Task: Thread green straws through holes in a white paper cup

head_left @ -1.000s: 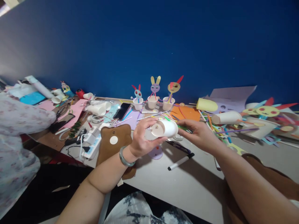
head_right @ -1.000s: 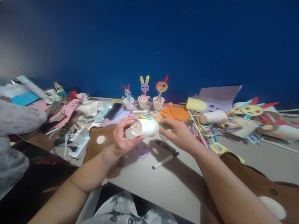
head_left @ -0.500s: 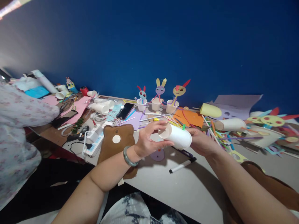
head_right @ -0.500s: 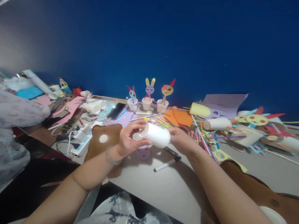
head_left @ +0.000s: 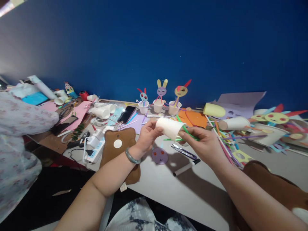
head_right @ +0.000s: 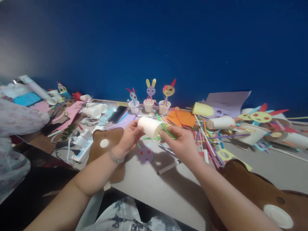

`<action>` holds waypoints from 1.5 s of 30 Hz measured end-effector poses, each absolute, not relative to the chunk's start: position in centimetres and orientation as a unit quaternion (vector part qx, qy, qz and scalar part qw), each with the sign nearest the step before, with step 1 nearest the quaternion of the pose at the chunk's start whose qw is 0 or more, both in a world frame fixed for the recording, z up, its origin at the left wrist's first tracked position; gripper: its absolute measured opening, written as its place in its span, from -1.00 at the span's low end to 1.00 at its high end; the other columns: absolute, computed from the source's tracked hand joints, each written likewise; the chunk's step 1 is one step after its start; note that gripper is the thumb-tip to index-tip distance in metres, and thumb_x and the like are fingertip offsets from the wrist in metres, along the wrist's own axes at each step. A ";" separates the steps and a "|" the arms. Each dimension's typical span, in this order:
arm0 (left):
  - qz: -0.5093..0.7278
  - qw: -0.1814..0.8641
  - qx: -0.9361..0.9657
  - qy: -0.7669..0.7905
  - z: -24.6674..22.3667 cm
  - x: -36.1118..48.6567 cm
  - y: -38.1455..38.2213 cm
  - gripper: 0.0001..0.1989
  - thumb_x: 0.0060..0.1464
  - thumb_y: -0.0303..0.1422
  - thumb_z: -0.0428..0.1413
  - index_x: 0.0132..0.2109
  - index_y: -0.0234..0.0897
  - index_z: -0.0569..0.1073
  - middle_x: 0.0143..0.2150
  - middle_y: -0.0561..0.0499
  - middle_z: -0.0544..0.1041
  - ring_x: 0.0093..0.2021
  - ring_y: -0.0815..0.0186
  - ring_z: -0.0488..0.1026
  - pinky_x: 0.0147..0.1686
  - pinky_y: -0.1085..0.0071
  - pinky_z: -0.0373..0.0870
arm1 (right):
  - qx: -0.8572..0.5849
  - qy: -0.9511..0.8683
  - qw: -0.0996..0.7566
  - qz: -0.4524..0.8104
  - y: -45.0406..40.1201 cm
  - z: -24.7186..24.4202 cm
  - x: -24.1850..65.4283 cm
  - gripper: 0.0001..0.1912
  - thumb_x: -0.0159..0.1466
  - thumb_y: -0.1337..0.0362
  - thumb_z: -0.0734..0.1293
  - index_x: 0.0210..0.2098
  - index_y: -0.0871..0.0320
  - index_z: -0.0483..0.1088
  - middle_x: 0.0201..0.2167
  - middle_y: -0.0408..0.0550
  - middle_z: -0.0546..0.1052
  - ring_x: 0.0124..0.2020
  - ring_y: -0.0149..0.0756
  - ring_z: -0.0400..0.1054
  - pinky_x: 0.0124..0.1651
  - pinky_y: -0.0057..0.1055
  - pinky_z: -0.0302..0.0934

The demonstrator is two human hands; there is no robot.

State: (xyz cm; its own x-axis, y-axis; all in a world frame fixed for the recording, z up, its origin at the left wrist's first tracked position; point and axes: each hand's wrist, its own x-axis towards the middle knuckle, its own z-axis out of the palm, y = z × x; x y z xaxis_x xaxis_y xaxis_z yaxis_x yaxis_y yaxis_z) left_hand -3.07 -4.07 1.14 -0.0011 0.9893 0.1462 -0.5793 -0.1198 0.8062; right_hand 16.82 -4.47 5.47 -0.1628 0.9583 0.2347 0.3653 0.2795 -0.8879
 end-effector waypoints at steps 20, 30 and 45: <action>0.567 0.717 0.278 0.295 0.0 -1.6 -5.3 -0.63 0.06 -0.16 0.33 -0.05 -0.28 0.59 -0.14 -0.04 0.68 -0.20 0.27 0.61 -0.16 0.40 0.56 | -0.301 -0.820 0.476 0.104 -6.8 6.6 17.0 -0.80 0.31 0.22 0.40 -0.09 -0.01 0.60 0.15 0.09 0.51 0.15 -0.02 0.40 0.13 0.00 0.33; 0.556 0.731 0.271 0.287 0.1 -1.4 -5.6 -0.42 -0.22 -0.07 0.47 -0.07 -0.27 0.60 -0.20 0.01 0.67 -0.27 0.31 0.56 -0.25 0.41 0.49 | -0.330 -0.849 0.412 0.008 -6.6 5.9 17.4 -0.81 0.35 0.21 0.34 -0.13 0.01 0.61 0.21 0.05 0.53 0.24 0.10 0.34 0.20 0.10 0.18; 0.543 0.739 0.279 0.285 -0.1 -1.5 -5.5 -0.54 -0.11 -0.18 0.44 -0.09 -0.33 0.59 -0.28 -0.03 0.65 -0.34 0.31 0.55 -0.29 0.41 0.47 | -0.322 -0.835 0.445 -0.038 -6.6 5.5 16.9 -0.85 0.34 0.30 0.35 -0.23 0.00 0.60 0.17 -0.05 0.57 0.20 0.04 0.37 0.23 0.11 0.13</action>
